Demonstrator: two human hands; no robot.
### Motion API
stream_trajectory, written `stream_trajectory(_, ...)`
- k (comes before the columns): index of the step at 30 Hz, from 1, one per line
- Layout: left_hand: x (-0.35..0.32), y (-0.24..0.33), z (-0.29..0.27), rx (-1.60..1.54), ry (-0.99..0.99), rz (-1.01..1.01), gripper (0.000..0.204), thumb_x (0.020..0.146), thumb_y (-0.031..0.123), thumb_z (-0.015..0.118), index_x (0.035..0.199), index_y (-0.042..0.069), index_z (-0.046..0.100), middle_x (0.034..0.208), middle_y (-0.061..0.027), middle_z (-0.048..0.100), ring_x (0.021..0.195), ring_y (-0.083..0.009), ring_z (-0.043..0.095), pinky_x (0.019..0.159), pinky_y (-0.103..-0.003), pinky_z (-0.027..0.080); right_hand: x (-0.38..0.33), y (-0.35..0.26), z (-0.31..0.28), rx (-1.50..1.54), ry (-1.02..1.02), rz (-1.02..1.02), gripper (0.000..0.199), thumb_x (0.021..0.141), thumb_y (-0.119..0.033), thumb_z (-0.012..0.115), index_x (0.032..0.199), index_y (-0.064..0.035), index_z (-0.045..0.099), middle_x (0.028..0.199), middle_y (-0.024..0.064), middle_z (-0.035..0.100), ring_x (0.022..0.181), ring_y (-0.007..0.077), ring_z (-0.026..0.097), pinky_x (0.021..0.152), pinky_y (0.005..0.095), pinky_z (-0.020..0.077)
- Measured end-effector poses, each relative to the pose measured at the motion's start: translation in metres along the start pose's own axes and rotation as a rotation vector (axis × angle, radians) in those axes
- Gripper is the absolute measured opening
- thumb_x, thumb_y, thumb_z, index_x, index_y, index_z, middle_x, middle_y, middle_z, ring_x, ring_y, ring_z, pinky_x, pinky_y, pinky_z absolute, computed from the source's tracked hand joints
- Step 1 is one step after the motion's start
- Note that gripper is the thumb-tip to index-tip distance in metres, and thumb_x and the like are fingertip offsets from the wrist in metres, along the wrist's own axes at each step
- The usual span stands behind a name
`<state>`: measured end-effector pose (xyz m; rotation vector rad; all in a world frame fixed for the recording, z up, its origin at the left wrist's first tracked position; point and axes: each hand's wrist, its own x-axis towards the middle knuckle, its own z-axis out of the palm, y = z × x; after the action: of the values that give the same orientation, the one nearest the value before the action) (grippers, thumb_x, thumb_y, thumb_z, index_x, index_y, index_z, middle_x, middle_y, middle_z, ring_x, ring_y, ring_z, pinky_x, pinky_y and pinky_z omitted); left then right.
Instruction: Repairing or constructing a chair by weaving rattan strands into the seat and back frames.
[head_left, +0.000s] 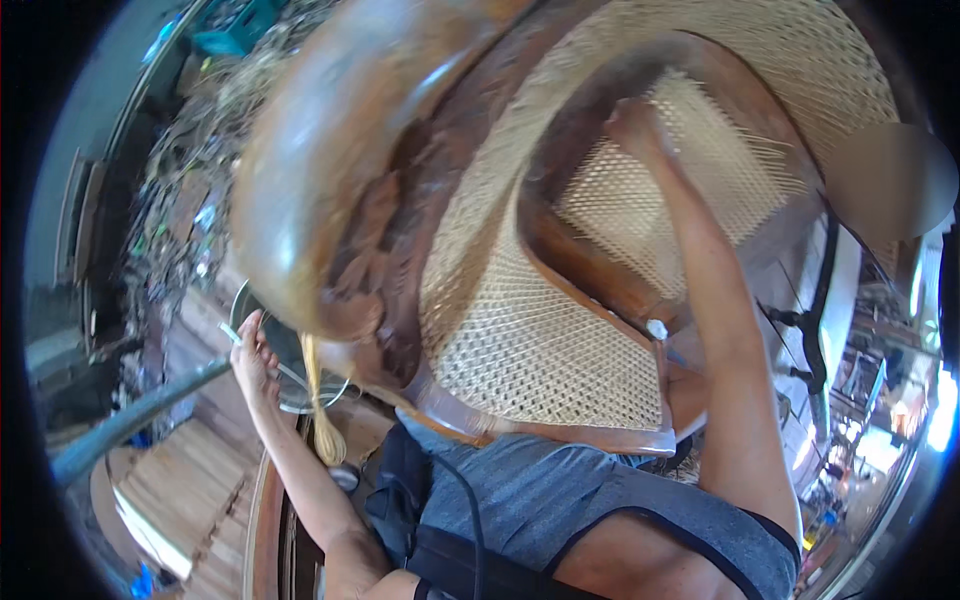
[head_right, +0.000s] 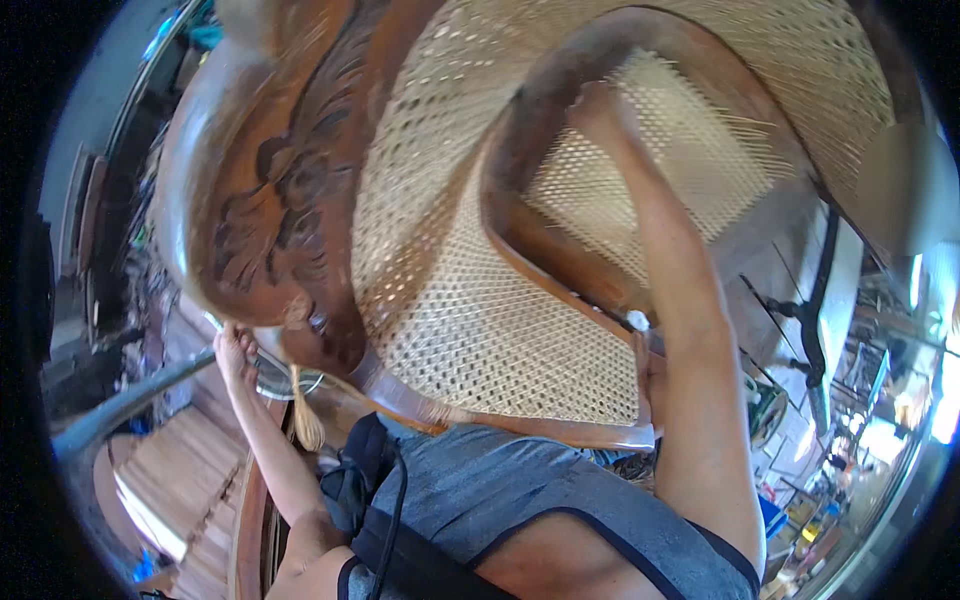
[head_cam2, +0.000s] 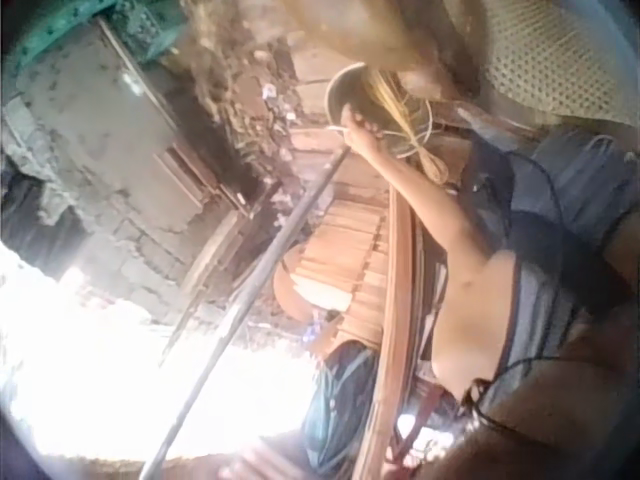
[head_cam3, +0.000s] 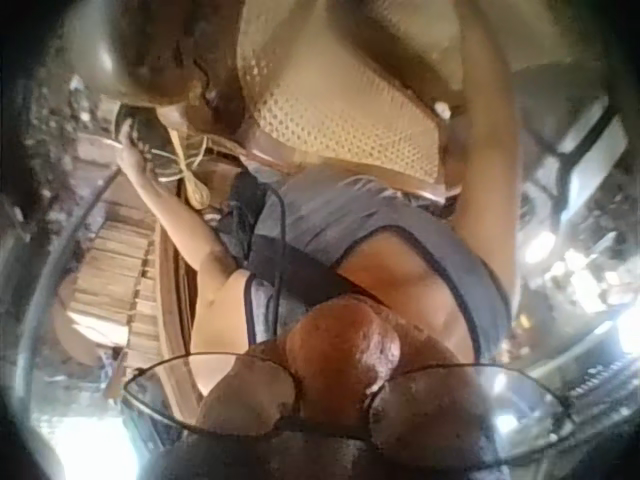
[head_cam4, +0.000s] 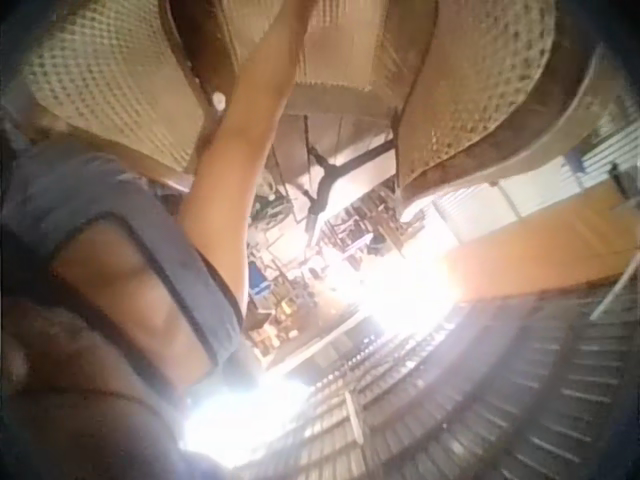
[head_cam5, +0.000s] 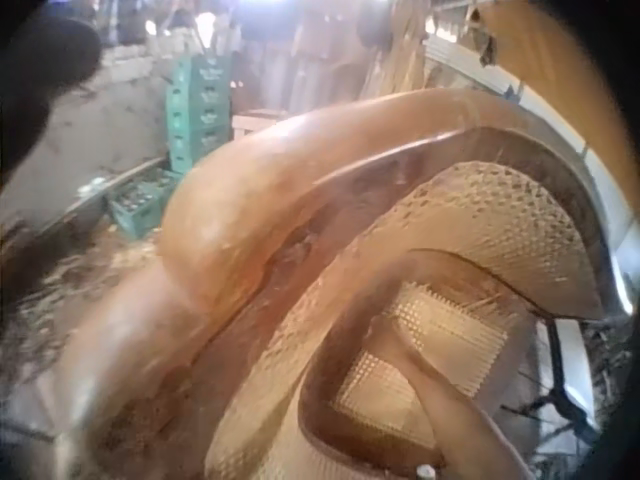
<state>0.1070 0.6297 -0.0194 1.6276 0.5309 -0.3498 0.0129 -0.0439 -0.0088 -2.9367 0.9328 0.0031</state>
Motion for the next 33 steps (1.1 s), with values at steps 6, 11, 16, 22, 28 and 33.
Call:
stream_trajectory(6,0.000,-0.005,-0.007,0.211,0.129,0.088,0.028,0.089,0.025,0.065,0.108,0.005,0.071,0.087,-0.0055,0.067,0.054,-0.0061,0.047,0.048,-0.021,0.038,0.004,0.039,-0.030,0.436,-0.190,0.002,0.011,0.091,-0.016,0.058,0.095,-0.0062,0.056,0.070,0.0040,0.061,0.057,0.0141,0.060,0.049,0.0286,0.0485)
stream_trajectory(11,0.005,-0.049,-0.052,0.506,0.247,0.115,0.018,0.087,0.018,0.063,0.091,0.005,0.074,0.061,0.0020,0.057,0.042,-0.0071,0.042,0.038,-0.025,0.032,0.013,0.047,-0.016,0.512,-0.189,-0.127,0.008,0.087,-0.012,0.059,0.086,-0.0064,0.054,0.065,0.0058,0.056,0.054,0.0120,0.056,0.046,0.0281,0.0442)
stream_trajectory(16,-0.018,-0.052,-0.058,0.951,0.017,-0.299,0.046,0.075,0.044,0.076,0.090,0.000,0.074,0.076,-0.0100,0.069,0.062,-0.0190,0.063,0.058,-0.034,0.050,0.003,0.043,-0.008,0.321,-0.017,-0.171,0.015,0.086,-0.017,0.063,0.087,-0.0050,0.054,0.071,0.0113,0.059,0.065,0.0225,0.061,0.057,0.0363,0.0472)
stream_trajectory(22,-0.023,-0.082,-0.039,1.214,-0.365,-0.199,0.053,0.069,0.052,0.077,0.087,0.002,0.074,0.085,-0.0166,0.072,0.073,-0.0246,0.069,0.073,-0.037,0.054,-0.016,0.045,-0.023,0.200,0.218,-0.201,0.027,0.089,-0.031,0.065,0.094,-0.0049,0.060,0.074,0.0151,0.059,0.072,0.0298,0.060,0.066,0.0401,0.0457)
stream_trajectory(28,-0.058,-0.013,0.004,0.134,-0.248,-0.203,0.025,0.085,0.031,0.062,0.079,0.006,0.063,0.062,-0.0037,0.062,0.042,-0.0111,0.051,0.038,-0.025,0.039,-0.222,-0.128,-0.165,1.371,-0.587,-0.214,0.016,0.091,-0.020,0.064,0.088,-0.0052,0.068,0.073,-0.0008,0.063,0.060,0.0059,0.055,0.056,0.0231,0.0442)
stream_trajectory(33,-0.086,0.032,0.047,0.157,-0.302,-0.064,0.024,0.085,0.029,0.063,0.080,0.005,0.063,0.062,-0.0024,0.061,0.044,-0.0107,0.052,0.040,-0.025,0.040,-0.322,-0.263,-0.150,1.115,-0.369,-0.901,0.029,0.091,-0.021,0.062,0.113,-0.0025,0.062,0.095,0.0140,0.064,0.085,0.0300,0.066,0.075,0.0378,0.0523)
